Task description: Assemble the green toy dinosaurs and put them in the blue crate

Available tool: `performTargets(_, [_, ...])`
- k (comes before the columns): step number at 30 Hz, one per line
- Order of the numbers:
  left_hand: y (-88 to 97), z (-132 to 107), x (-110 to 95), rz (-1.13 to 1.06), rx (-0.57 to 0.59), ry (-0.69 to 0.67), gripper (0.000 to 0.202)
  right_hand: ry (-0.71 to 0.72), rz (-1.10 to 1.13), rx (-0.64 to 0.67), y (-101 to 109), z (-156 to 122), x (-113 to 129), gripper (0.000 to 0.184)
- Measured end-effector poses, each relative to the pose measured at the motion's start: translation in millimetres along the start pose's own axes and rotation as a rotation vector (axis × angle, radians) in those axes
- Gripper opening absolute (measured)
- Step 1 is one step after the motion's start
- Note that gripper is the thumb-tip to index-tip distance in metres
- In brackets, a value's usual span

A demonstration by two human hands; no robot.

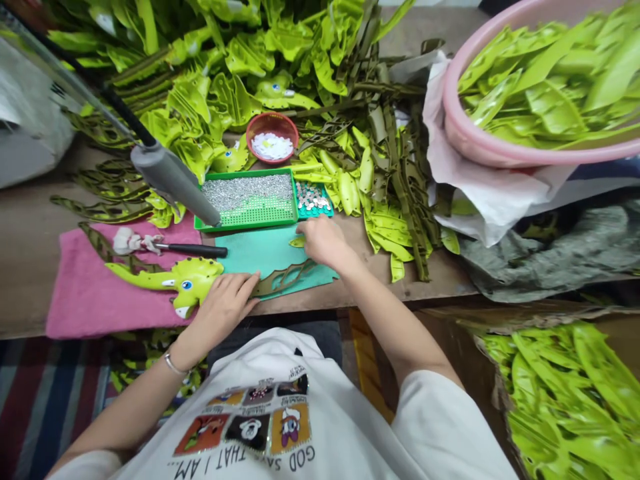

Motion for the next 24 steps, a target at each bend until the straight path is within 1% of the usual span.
performTargets(1, [-3.8,2,0,0.061,0.026,-0.019,0.042,-0.043,-0.04,0.018,2,2,-9,0.038])
performTargets(3, [-8.0,4,-1,0.138,0.051,-0.041,0.036,-0.061,-0.05,0.046,3,3,-18,0.037])
performTargets(4, [-8.6,4,-2,0.162,0.054,-0.045,0.034,-0.044,-0.028,0.028,6,1,-19,0.034])
performTargets(5, [-8.5,4,-1,0.183,0.053,-0.043,0.033,-0.021,0.012,-0.034,11,-2,-18,0.03])
performTargets(6, [-7.7,5,-1,0.203,0.049,-0.034,0.033,0.004,0.071,-0.146,19,-8,-18,0.027])
performTargets(7, [-6.7,6,1,0.219,0.045,-0.017,0.032,0.021,0.151,-0.305,30,-18,-18,0.023])
performTargets(9, [-3.8,9,6,0.235,0.033,0.028,0.03,0.009,0.376,-0.684,49,-46,-27,0.014])
performTargets(10, [-2.4,11,9,0.234,0.029,0.046,0.027,-0.02,0.512,-0.848,52,-61,-34,0.014])
performTargets(11, [-1.0,14,12,0.228,0.026,0.054,0.025,-0.059,0.652,-0.96,49,-74,-41,0.018])
performTargets(12, [0.6,16,14,0.218,0.02,0.057,0.024,-0.107,0.795,-1.004,40,-83,-48,0.023])
performTargets(13, [2.3,18,16,0.204,0.012,0.055,0.025,-0.161,0.936,-0.98,26,-87,-51,0.028])
performTargets(14, [4.2,20,17,0.182,0.003,0.048,0.028,-0.217,1.069,-0.897,8,-86,-51,0.032])
performTargets(15, [6.0,22,18,0.154,-0.004,0.04,0.035,-0.273,1.192,-0.776,-13,-83,-47,0.035])
performTargets(17, [9.1,23,16,0.087,-0.013,0.027,0.053,-0.35,1.402,-0.536,-55,-74,-28,0.039])
performTargets(19, [10.5,23,12,0.042,0.002,0.009,0.063,-0.351,1.569,-0.368,-84,-65,-5,0.041])
performTargets(21, [10.7,21,9,0.044,0.029,0.003,0.06,-0.292,1.699,-0.225,-98,-60,15,0.041])
performTargets(23, [10.6,20,8,0.062,0.053,0.01,0.049,-0.198,1.774,-0.083,-102,-59,27,0.045])
performTargets(24, [10.8,20,8,0.072,0.061,0.015,0.044,-0.152,1.785,-0.037,-102,-60,28,0.048])
Point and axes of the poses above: each hand's wrist, its own z-axis towards the middle knuckle, its own y-axis out of the back of the hand, x = y × z, the point moved 5 cm from there along z, towards the middle knuckle, and after that the axes turned 11 degrees about z, right-handed, at the moved point
